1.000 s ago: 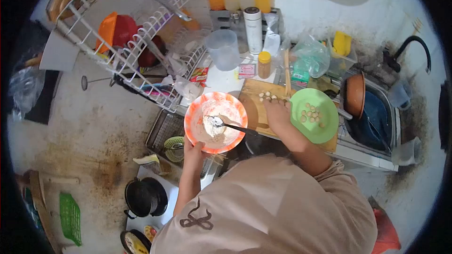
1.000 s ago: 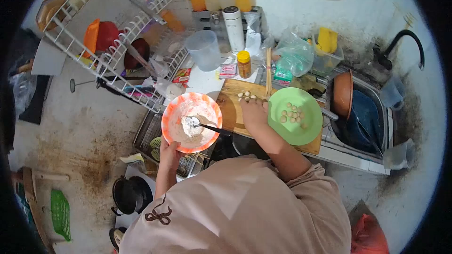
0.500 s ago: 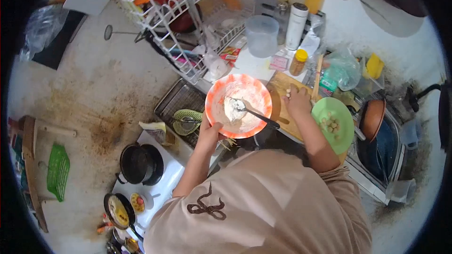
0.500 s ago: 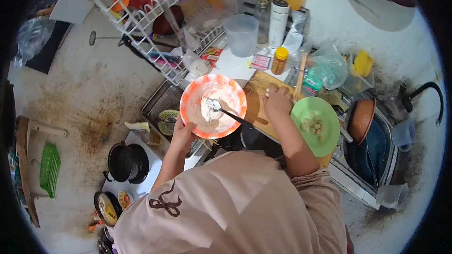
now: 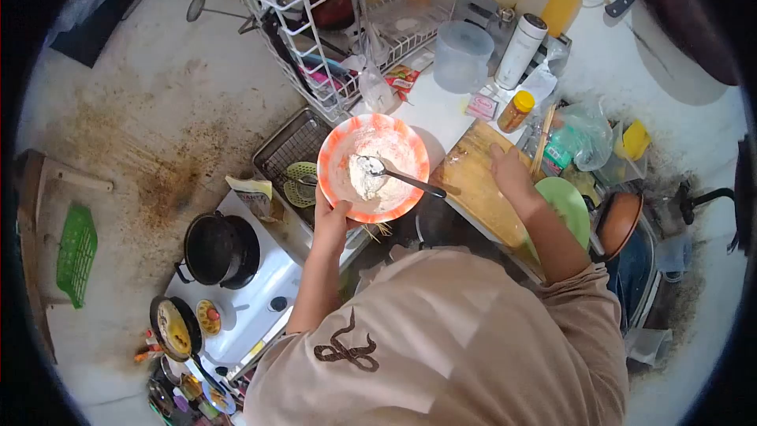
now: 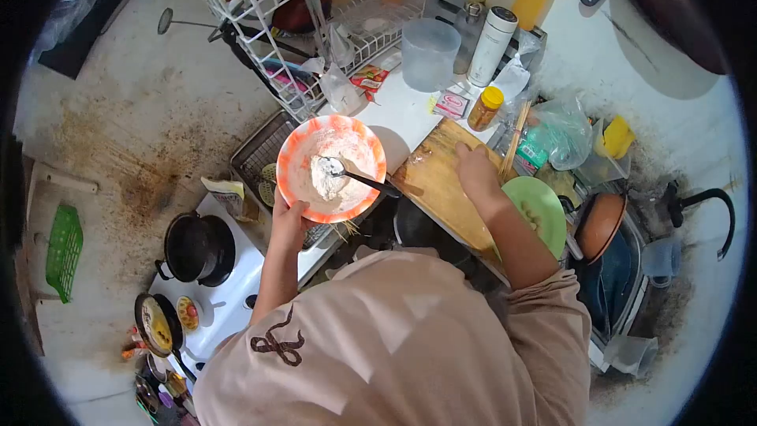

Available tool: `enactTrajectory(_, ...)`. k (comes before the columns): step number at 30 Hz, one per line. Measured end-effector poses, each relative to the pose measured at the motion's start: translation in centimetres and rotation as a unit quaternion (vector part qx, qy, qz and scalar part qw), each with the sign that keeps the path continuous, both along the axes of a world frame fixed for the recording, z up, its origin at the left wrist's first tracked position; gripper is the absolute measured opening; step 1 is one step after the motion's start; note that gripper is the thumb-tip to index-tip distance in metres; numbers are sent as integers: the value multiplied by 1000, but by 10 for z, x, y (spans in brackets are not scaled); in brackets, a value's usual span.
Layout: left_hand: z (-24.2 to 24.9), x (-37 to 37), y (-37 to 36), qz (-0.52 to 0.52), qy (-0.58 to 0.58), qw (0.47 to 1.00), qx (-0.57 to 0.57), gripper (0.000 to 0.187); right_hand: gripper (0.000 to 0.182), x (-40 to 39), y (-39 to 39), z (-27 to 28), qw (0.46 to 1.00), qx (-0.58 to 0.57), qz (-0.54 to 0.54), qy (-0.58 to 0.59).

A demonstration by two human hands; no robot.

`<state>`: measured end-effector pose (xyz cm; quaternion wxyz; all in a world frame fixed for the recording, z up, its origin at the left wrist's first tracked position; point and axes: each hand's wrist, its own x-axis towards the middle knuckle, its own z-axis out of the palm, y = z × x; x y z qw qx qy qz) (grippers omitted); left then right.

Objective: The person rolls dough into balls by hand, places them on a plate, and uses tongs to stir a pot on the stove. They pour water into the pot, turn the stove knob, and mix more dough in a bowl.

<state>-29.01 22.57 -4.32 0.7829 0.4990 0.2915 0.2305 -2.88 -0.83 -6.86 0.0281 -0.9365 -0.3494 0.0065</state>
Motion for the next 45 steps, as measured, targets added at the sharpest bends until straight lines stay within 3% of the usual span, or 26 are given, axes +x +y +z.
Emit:
enactTrajectory(6, -6, -6, -12, 3, 8, 1000, -11, 64, 22, 8, -3, 3, 982, 167, 2, 92)
enactTrajectory(9, -5, -9, -17, 7, 14, 1000, -19, 63, 19, 24, -14, -4, 949, 293, 114, 29)
enactTrajectory(10, -4, -10, -19, 9, 19, 1000, -18, 63, 19, 28, -19, -3, 943, 297, 40, 145)
enactTrajectory(12, -5, -13, -20, 11, 26, 1000, -6, 65, 19, 22, -20, 26, 879, 288, -108, 365)
enactTrajectory(15, 5, -14, -28, 20, 30, 999, 0, 65, 18, 33, -29, 29, 693, 457, -88, 550)
enactTrajectory(18, 9, -15, -35, 28, 36, 999, 0, 66, 19, 35, -38, 50, 593, 493, -130, 623)
enactTrajectory(21, 10, -17, -39, 27, 35, 999, -8, 68, 15, 40, -43, 49, 739, 374, -87, 554)
enactTrajectory(23, 15, -18, -44, 27, 36, 999, 0, 68, 15, 42, -38, 39, 901, 231, 19, 367)
enactTrajectory(24, 18, -19, -46, 26, 36, 999, 5, 69, 15, 41, -35, 34, 952, 152, 68, 258)
enactTrajectory(25, 20, -20, -48, 26, 34, 999, 3, 68, 17, 40, -33, 29, 966, 115, 82, 217)
enactTrajectory(27, 23, -21, -50, 25, 29, 999, 0, 67, 19, 36, -26, 24, 985, 40, 105, 130)
enactTrajectory(30, 20, -28, -51, 29, 11, 1000, 3, 66, 29, 38, -20, 17, 987, 28, 102, 123)
enactTrajectory(33, 23, -36, -52, 31, 24, 999, 2, 65, 34, 36, -28, 25, 976, 89, 141, 142)
enactTrajectory(36, 14, -40, -51, 48, 29, 998, -7, 64, 38, 22, -35, 62, 932, 114, 24, 343)
enactTrajectory(39, 11, -38, -51, 38, 44, 998, 9, 64, 37, 31, -48, 57, 915, 198, 52, 349)
enactTrajectory(43, 10, -26, -48, 28, 44, 999, 17, 63, 29, 42, -52, 64, 955, 161, 39, 245)
enactTrajectory(45, 12, -17, -50, 19, 40, 998, 54, 63, 26, 16, -38, 85, 940, 239, 81, 231)
